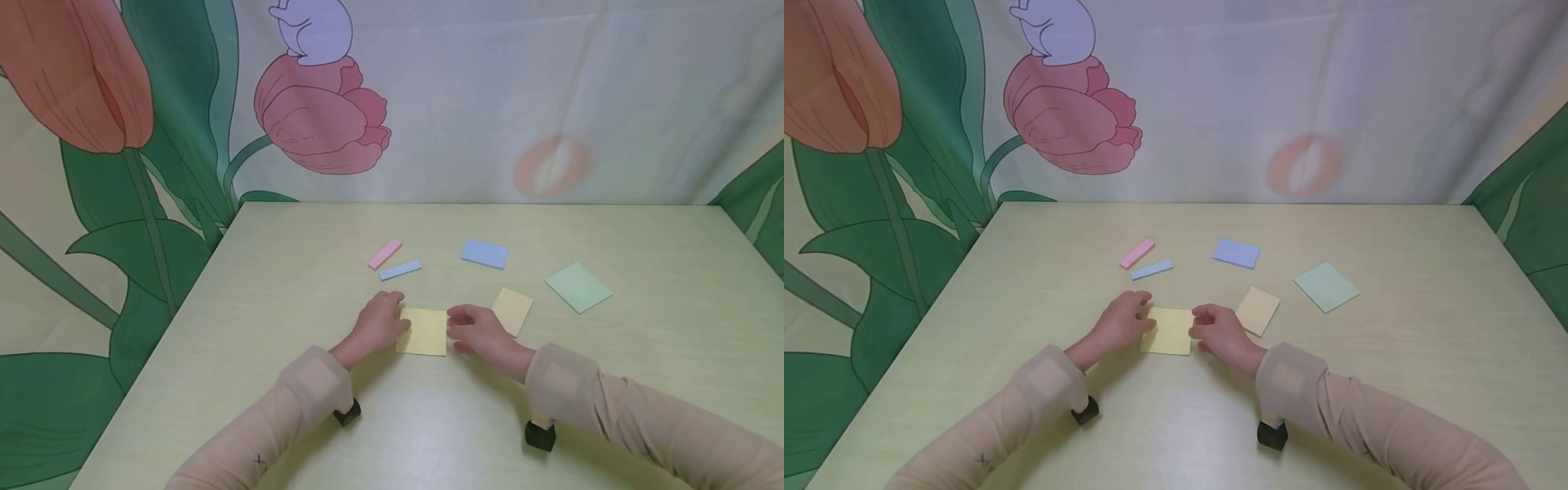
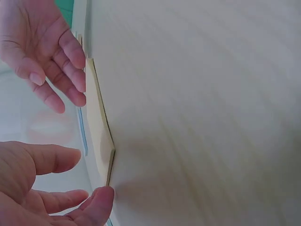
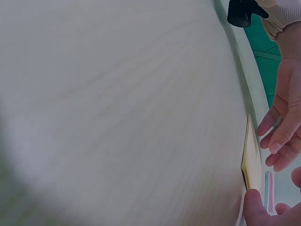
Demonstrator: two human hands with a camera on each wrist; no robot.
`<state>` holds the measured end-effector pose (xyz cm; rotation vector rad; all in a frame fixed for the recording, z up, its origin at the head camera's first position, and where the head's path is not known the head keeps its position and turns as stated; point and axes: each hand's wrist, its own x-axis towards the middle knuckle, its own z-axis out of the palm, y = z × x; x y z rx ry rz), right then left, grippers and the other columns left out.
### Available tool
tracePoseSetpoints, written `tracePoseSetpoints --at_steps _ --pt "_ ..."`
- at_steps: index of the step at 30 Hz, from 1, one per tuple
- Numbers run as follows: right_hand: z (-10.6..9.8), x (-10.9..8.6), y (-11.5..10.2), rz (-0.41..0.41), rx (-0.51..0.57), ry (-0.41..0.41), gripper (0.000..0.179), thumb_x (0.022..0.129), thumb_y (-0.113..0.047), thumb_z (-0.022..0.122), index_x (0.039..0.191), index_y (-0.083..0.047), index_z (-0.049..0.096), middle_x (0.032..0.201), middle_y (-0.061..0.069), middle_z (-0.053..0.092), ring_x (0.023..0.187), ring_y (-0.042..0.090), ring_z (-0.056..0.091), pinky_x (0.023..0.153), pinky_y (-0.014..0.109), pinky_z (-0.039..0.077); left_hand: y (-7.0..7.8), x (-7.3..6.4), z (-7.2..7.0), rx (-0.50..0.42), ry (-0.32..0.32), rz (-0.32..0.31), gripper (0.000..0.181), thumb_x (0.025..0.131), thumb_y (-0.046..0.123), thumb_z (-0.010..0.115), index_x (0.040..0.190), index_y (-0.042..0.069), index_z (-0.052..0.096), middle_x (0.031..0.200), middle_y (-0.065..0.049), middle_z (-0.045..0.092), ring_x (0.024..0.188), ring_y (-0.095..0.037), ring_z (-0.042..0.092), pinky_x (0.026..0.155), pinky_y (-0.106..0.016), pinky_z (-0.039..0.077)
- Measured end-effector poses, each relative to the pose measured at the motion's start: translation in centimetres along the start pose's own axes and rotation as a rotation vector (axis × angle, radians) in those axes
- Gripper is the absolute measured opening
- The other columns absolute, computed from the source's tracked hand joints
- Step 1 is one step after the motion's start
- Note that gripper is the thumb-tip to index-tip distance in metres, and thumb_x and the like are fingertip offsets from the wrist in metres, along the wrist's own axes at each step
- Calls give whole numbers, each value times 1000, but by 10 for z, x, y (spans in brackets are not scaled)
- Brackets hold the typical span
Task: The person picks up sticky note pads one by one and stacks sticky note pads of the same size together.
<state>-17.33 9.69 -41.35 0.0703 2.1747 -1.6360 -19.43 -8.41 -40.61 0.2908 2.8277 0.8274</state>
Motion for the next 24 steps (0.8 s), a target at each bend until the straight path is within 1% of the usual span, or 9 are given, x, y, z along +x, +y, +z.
tracePoseSetpoints --at_steps 3,8,11,14,16,19,24 --pt "1 0 -1 7 12 4 41 86 -5 50 125 3 42 120 19 49 101 25 53 85 34 47 0 -1 1 -6 -4 2 47 79 9 60 122 -6 47 117 -22 51 106 -29 50 88 -39 43" --pt "-2 -2 -1 -13 27 -3 45 86 -5 49 128 3 39 121 21 47 102 27 53 84 34 48 0 0 1 -2 6 9 46 79 9 59 121 -5 48 114 -20 53 101 -26 51 88 -38 43" --pt "-5 -4 -3 -23 19 7 44 86 -6 49 128 4 38 121 22 47 101 28 53 82 34 49 0 3 2 2 27 41 42 79 9 59 118 -4 52 109 -18 56 94 -24 52 85 -38 44" --pt "-10 -7 -5 -9 12 18 44 87 -6 48 128 5 38 119 22 47 101 29 54 82 35 49 2 6 4 -9 47 76 36 79 8 58 113 -2 55 105 -16 58 88 -23 56 80 -36 45" --pt "-12 -6 -7 9 3 27 43 87 -7 48 127 5 38 117 22 49 99 28 54 81 35 49 5 7 6 -18 55 90 33 79 7 58 111 -1 56 102 -14 59 85 -23 58 76 -35 46" --pt "-16 -5 -8 23 -11 40 43 86 -8 48 126 5 40 113 21 52 96 27 55 79 34 50 12 10 10 -20 50 96 32 79 8 57 110 1 57 100 -13 60 84 -23 61 74 -34 46" --pt "-24 -5 -7 16 -58 49 43 86 -10 48 125 5 41 113 20 53 94 25 56 75 31 51 26 14 16 -23 39 119 31 79 9 58 108 2 58 94 -10 62 85 -21 58 72 -31 44"
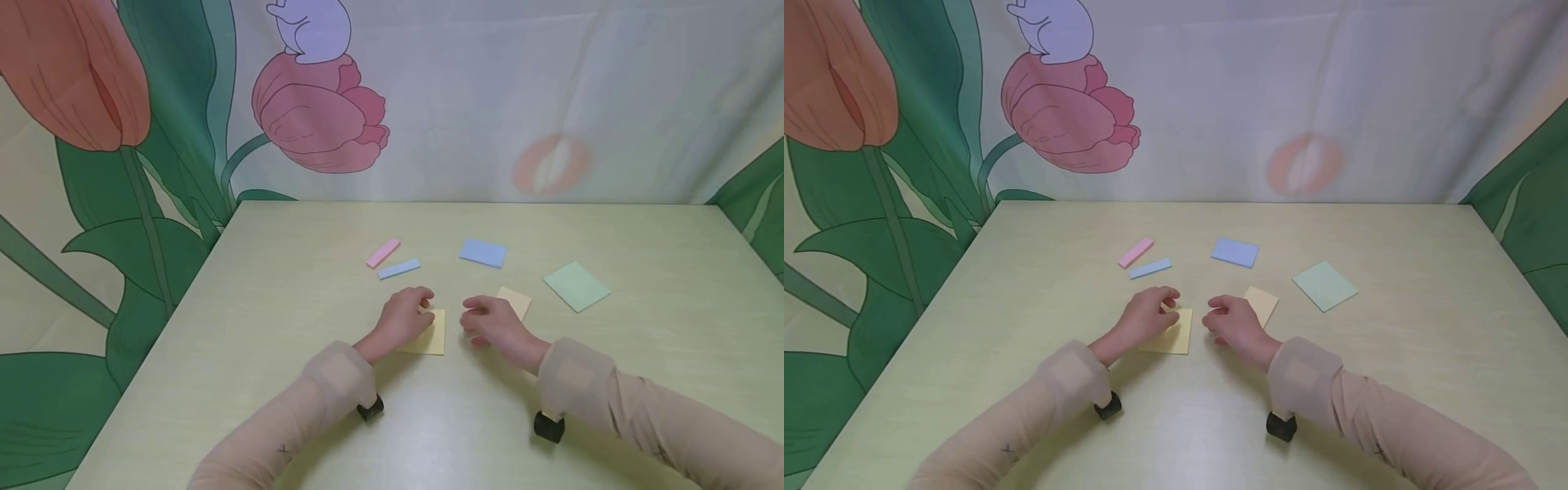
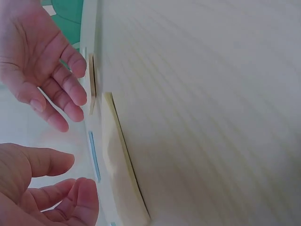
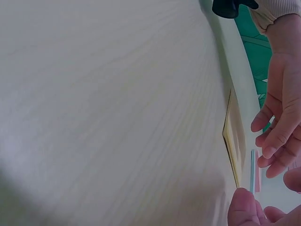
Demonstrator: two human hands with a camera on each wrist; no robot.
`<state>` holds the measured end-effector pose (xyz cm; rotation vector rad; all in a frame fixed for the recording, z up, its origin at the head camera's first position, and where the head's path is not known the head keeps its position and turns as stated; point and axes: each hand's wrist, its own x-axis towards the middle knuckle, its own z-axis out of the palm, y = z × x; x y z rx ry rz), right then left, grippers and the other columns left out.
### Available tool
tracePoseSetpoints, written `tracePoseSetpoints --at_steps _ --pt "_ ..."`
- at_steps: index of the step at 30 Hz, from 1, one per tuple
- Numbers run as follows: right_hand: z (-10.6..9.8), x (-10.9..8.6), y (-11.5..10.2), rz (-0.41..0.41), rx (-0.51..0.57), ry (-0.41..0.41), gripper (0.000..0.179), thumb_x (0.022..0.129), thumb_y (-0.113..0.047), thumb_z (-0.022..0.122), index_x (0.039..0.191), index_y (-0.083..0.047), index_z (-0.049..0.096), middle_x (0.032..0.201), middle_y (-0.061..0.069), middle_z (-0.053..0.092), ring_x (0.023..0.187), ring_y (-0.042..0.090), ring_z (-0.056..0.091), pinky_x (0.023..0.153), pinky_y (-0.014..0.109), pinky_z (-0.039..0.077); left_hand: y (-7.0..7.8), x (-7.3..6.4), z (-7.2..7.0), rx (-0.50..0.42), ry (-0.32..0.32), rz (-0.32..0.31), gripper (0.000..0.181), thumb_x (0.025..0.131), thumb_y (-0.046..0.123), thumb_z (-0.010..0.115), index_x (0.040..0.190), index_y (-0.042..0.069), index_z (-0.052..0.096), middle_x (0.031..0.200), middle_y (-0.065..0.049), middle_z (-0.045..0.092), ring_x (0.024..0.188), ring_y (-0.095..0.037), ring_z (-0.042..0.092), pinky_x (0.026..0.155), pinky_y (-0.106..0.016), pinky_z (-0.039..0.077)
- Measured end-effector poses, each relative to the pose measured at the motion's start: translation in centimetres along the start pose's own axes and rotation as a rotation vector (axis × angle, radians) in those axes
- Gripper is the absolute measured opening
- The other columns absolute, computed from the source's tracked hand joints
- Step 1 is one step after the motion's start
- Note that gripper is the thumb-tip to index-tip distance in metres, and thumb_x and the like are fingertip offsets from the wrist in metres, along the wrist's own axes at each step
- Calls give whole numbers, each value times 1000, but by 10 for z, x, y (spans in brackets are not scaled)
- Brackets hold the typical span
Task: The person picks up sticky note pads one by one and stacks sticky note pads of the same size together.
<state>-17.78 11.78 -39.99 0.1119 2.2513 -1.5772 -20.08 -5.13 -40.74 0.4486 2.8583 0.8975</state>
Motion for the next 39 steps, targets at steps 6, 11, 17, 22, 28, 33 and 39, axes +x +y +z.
tracePoseSetpoints --at_steps 6,11,17,22,28,33,39 --pt "-13 2 4 -31 -54 29 43 85 -11 48 124 6 43 106 20 55 87 23 57 73 30 51 12 7 8 -11 0 19 29 78 9 59 107 3 59 89 -6 63 80 -18 55 68 -26 42" --pt "-25 4 6 -35 -117 55 42 86 -11 48 123 6 43 103 20 57 81 21 58 73 29 51 19 12 14 -41 -20 47 30 79 8 57 108 3 59 92 -6 63 83 -17 59 71 -24 45" --pt "-37 5 9 -29 -189 99 42 86 -13 48 123 5 43 100 18 57 75 20 57 68 25 50 27 17 23 -96 -57 74 33 80 7 56 112 3 56 104 -10 61 92 -21 59 80 -28 46" --pt "-45 7 14 -27 -241 135 41 84 -12 49 121 5 45 92 16 57 67 17 54 60 24 48 34 19 30 -103 -81 65 35 82 7 55 116 3 55 112 -10 60 100 -21 58 84 -29 46" --pt "-55 12 21 14 -279 129 42 86 -15 48 122 5 42 87 13 53 61 14 52 58 23 47 41 20 38 -106 -90 55 38 83 7 54 121 4 53 119 -9 57 103 -19 58 86 -26 46" --pt "-63 13 25 40 -282 142 44 85 -14 49 123 7 40 88 15 55 57 10 53 56 22 47 45 21 42 -137 -90 55 41 82 5 54 123 4 51 122 -10 56 104 -19 57 86 -25 45" --pt "-69 14 28 70 -280 153 47 84 -13 50 124 8 38 93 18 56 56 8 53 55 21 46 47 23 50 -142 -97 42 45 82 6 54 126 3 47 124 -11 53 113 -19 51 94 -28 41"
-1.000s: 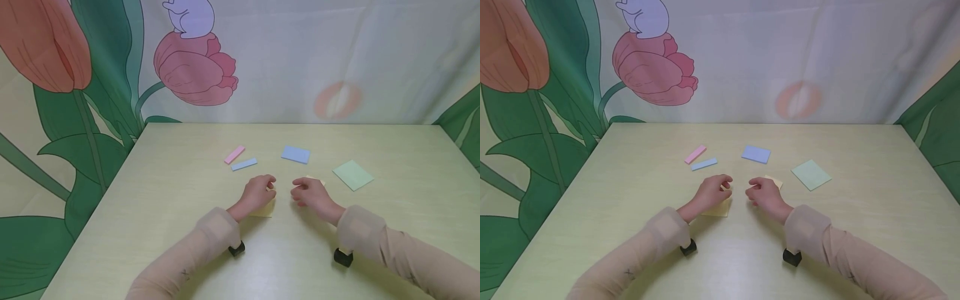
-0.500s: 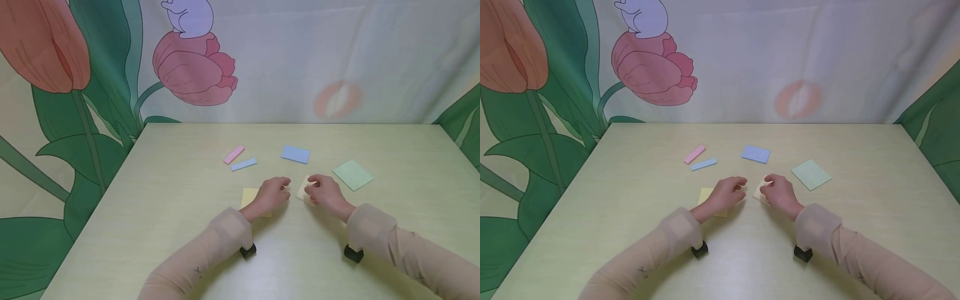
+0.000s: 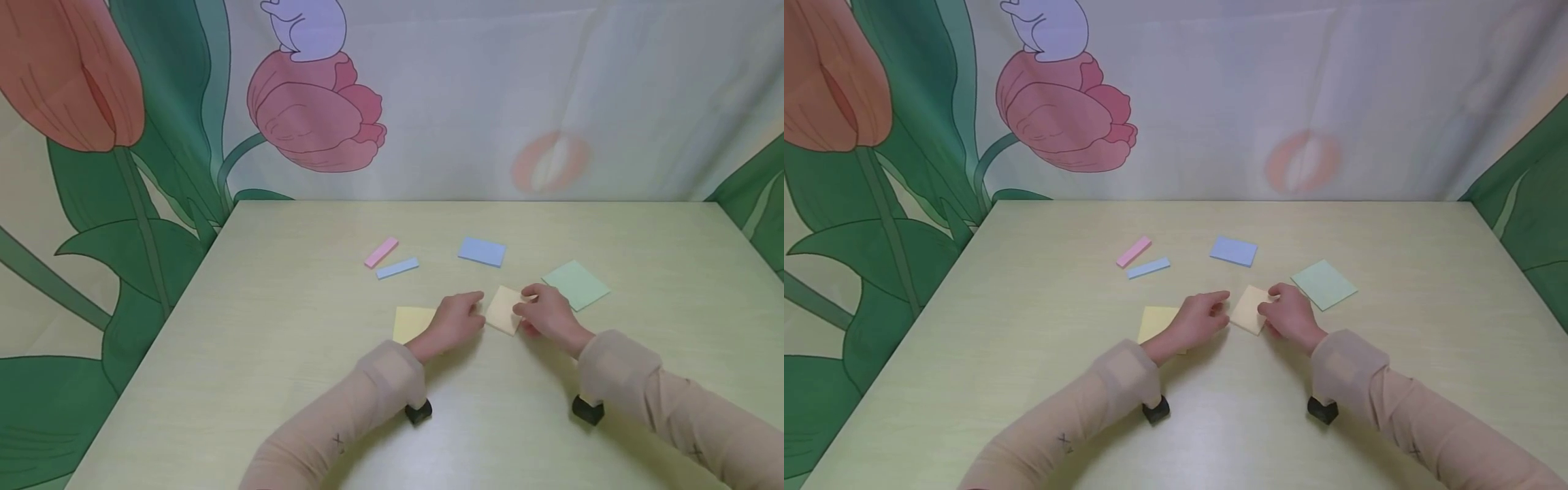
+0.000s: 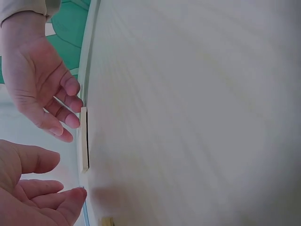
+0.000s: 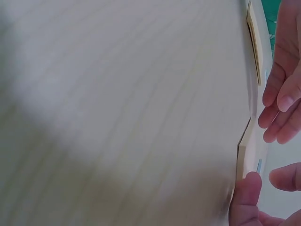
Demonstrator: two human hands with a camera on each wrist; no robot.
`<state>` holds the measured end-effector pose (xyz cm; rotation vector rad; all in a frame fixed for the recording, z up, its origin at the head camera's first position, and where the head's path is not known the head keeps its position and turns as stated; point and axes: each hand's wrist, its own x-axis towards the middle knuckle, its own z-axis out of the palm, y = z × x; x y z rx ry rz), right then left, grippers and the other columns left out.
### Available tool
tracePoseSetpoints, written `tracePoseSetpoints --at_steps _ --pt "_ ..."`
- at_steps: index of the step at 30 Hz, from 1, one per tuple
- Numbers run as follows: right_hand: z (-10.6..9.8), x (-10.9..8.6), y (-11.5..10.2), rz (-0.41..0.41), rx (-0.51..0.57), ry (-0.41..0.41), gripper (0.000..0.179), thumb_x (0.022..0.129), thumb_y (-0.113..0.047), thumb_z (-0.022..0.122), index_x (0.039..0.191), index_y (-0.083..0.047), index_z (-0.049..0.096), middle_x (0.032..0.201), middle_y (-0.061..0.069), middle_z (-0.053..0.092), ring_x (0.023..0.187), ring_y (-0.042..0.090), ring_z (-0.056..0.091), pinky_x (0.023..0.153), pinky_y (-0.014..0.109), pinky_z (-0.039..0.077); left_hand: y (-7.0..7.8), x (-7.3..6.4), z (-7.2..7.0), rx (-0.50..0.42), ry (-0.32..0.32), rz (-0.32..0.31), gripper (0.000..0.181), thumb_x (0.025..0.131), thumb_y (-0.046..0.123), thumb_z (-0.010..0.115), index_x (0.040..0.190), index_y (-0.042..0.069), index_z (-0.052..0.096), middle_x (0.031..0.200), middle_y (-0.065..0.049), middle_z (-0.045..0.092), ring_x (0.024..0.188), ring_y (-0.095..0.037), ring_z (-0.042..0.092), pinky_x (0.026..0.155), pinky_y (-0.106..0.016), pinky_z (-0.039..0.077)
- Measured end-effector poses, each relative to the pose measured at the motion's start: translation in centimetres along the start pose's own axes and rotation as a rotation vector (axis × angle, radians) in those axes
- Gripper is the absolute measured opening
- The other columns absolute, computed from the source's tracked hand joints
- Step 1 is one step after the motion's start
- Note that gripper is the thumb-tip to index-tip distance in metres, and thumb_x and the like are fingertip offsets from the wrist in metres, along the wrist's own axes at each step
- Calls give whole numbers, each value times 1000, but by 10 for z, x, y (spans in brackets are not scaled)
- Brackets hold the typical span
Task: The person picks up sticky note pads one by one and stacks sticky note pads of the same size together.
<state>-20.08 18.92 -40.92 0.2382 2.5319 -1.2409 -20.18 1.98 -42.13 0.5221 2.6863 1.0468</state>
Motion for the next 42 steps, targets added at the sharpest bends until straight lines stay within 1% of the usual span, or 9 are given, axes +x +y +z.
tracePoseSetpoints --at_steps 5,10,13,18,20,22,24,26,42 --pt "-2 -1 2 17 42 -4 51 84 -13 50 127 8 33 104 23 52 59 8 54 56 21 48 2 3 4 -12 -15 -19 47 83 7 54 129 4 44 130 -10 48 122 -20 43 100 -29 35" --pt "-3 -1 2 27 77 -9 54 84 -13 49 129 9 29 108 24 48 61 9 54 58 21 49 5 3 6 -19 -24 -27 47 83 6 53 129 4 43 130 -9 49 122 -20 42 100 -30 35" --pt "-3 -2 2 26 85 -16 55 83 -13 49 130 10 28 110 25 47 60 8 55 58 20 49 6 4 8 -16 -24 -16 47 82 5 54 128 5 45 105 -8 61 103 -14 54 89 -23 42" --pt "-1 0 2 37 111 -33 58 84 -12 48 132 10 25 116 28 45 58 6 55 57 20 49 6 4 9 11 -28 10 44 80 5 55 124 4 50 75 -2 48 72 -12 42 63 -17 35" --pt "0 1 2 44 123 -41 59 84 -12 47 133 10 23 119 29 43 59 6 54 57 21 50 6 5 9 16 -25 19 37 80 5 55 116 3 55 73 -1 46 69 -11 40 60 -16 32" --pt "1 2 3 49 127 -50 60 85 -12 46 134 11 21 122 30 42 60 7 54 58 21 50 5 5 9 9 -23 33 20 79 4 55 99 1 58 67 0 39 63 -11 36 56 -16 28" --pt "2 3 3 52 128 -58 60 85 -12 45 134 11 20 124 30 40 62 7 54 58 21 51 4 6 9 -2 -19 38 4 79 3 55 82 2 52 63 1 33 59 -10 32 52 -16 24" --pt "2 3 3 57 131 -64 60 86 -13 45 135 11 19 125 29 39 63 8 54 59 21 51 4 6 10 -12 -19 41 14 78 2 55 72 3 43 61 1 30 57 -10 29 51 -17 22" --pt "6 4 0 92 120 -112 52 85 -11 47 130 8 31 111 21 48 65 12 53 59 23 52 2 4 4 63 -19 20 29 75 -2 52 59 11 31 55 2 24 53 -11 24 49 -18 19"
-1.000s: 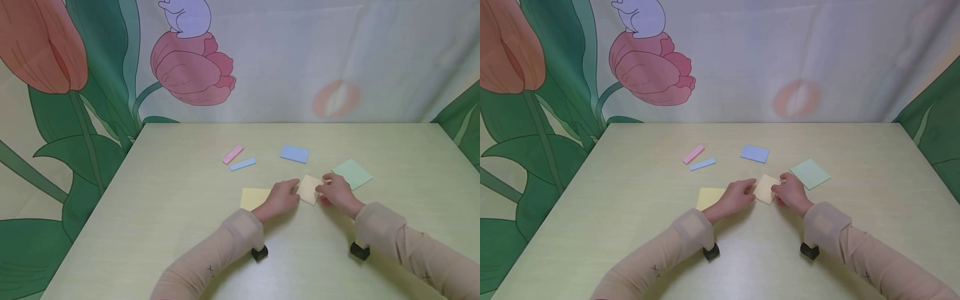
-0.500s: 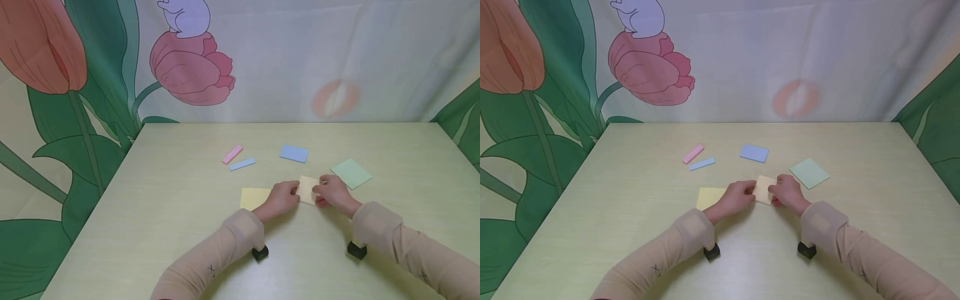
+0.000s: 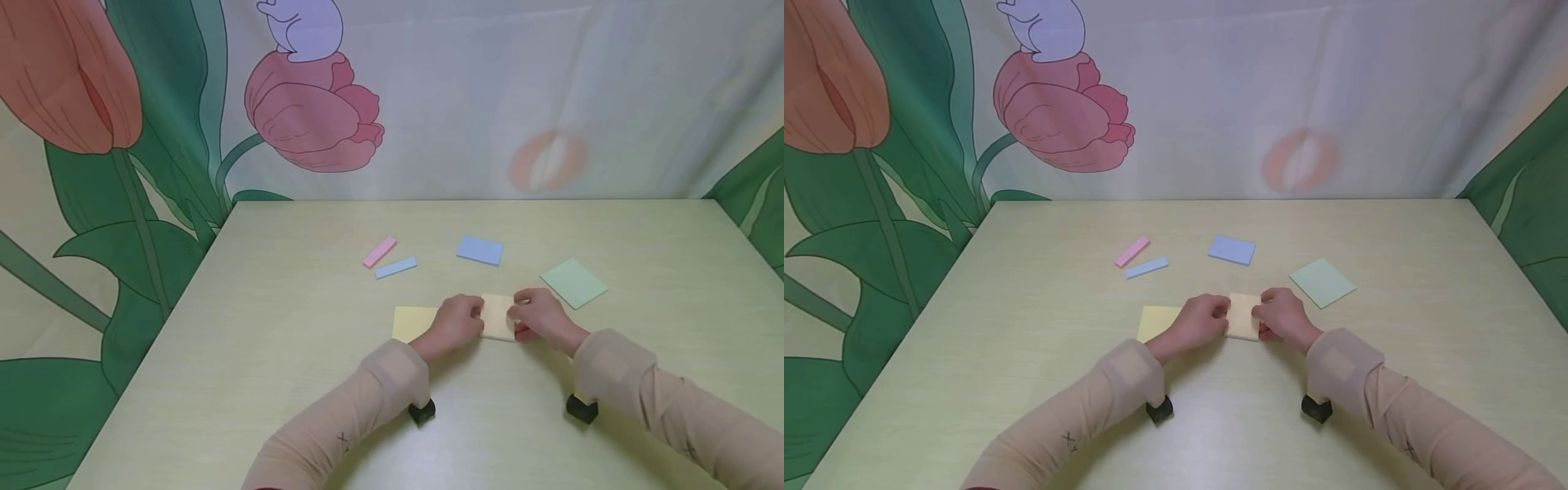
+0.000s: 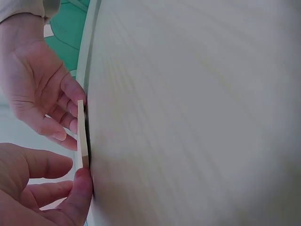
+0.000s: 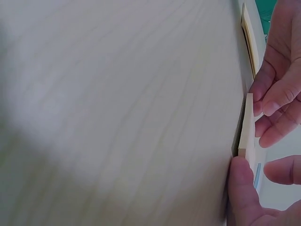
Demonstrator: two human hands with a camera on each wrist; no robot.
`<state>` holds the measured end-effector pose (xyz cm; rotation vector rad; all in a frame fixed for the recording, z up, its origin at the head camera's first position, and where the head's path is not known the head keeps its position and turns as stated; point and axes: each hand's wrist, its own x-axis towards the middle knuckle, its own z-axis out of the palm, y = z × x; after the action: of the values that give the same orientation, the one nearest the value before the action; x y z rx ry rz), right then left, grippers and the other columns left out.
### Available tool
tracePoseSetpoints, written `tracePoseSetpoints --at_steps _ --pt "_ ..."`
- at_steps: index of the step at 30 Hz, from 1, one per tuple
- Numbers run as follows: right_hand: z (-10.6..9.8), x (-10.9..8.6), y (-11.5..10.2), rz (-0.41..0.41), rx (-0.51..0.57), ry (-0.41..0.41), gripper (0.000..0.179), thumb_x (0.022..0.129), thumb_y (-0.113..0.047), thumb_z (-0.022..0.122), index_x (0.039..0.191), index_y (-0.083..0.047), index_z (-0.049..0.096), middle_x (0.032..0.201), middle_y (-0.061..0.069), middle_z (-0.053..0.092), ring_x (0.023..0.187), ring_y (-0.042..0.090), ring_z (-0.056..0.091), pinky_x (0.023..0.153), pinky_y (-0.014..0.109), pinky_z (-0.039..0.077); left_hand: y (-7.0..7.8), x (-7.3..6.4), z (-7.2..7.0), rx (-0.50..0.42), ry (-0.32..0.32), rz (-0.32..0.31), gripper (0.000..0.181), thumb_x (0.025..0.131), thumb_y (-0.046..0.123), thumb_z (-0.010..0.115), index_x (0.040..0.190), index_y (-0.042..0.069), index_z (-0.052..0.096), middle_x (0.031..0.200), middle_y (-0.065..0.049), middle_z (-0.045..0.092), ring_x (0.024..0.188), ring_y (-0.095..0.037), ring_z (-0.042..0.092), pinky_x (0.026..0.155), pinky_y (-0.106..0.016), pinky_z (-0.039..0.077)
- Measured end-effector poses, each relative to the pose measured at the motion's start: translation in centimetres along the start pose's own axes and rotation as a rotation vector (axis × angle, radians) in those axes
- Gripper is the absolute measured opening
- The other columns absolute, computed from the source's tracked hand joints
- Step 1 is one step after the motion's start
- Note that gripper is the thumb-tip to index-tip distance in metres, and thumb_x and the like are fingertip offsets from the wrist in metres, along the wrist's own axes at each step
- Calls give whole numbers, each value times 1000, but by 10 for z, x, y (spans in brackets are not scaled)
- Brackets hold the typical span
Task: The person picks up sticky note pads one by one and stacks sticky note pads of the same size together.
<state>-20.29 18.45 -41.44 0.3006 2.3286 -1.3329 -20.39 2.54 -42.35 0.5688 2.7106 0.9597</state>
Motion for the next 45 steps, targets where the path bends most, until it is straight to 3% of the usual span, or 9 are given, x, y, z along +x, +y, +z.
tracePoseSetpoints --at_steps 20,30,36,41,45 --pt "6 -5 0 -11 -15 -35 47 80 -1 48 125 5 36 78 10 52 59 14 51 55 27 51 -1 -8 -6 13 -2 -68 23 75 2 55 60 11 41 55 3 35 53 -9 34 48 -16 23" --pt "9 -11 -2 -42 -38 -38 45 79 -1 48 122 6 37 74 8 51 58 12 51 54 27 51 0 -13 -8 28 -5 -68 23 75 5 58 60 11 43 55 4 37 53 -8 36 47 -16 24" --pt "9 -12 -2 -45 -39 -51 45 79 -2 48 122 5 37 77 9 52 59 13 53 56 28 52 -1 -14 -10 8 -47 -82 22 78 7 59 62 10 44 57 2 38 53 -10 38 47 -17 26" --pt "6 -12 -1 -35 -24 -78 47 83 -5 49 126 6 34 87 13 54 64 14 54 59 27 52 -5 -16 -11 -15 -75 -43 24 76 6 61 67 7 38 58 2 29 53 -11 31 48 -18 23" --pt "2 -12 0 -34 53 -81 50 86 -9 48 130 7 30 104 17 50 70 14 53 62 25 52 -9 -20 -11 -106 -77 -31 13 77 5 58 85 -1 49 60 -1 35 53 -12 33 48 -20 27"
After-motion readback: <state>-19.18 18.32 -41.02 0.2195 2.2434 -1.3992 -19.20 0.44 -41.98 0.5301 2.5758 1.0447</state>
